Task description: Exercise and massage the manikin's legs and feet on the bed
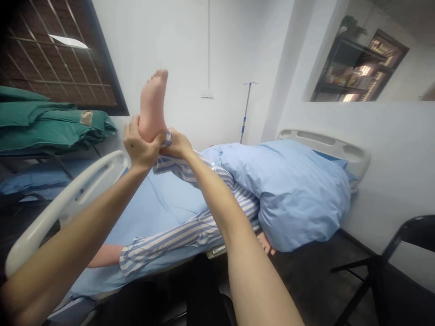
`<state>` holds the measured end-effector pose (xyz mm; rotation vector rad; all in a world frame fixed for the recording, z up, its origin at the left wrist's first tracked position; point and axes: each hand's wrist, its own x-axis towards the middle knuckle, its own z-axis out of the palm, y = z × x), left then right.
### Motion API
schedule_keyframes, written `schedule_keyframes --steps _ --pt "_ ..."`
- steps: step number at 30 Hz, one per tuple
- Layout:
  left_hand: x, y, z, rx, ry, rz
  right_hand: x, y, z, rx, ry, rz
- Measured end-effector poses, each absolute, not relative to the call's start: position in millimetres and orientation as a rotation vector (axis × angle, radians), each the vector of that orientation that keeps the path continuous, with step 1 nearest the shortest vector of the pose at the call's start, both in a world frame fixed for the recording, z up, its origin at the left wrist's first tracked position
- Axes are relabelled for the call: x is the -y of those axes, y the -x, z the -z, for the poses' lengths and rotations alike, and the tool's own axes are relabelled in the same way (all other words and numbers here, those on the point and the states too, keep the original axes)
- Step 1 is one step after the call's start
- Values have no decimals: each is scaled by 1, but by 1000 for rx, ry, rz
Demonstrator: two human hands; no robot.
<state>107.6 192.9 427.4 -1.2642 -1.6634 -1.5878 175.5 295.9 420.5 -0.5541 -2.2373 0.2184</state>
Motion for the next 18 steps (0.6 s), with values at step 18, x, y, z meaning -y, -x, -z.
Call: schedule_keyframes --steps 18 --pt "-134 110 -150 2888 814 789 -268 40 -156 2997 519 -33"
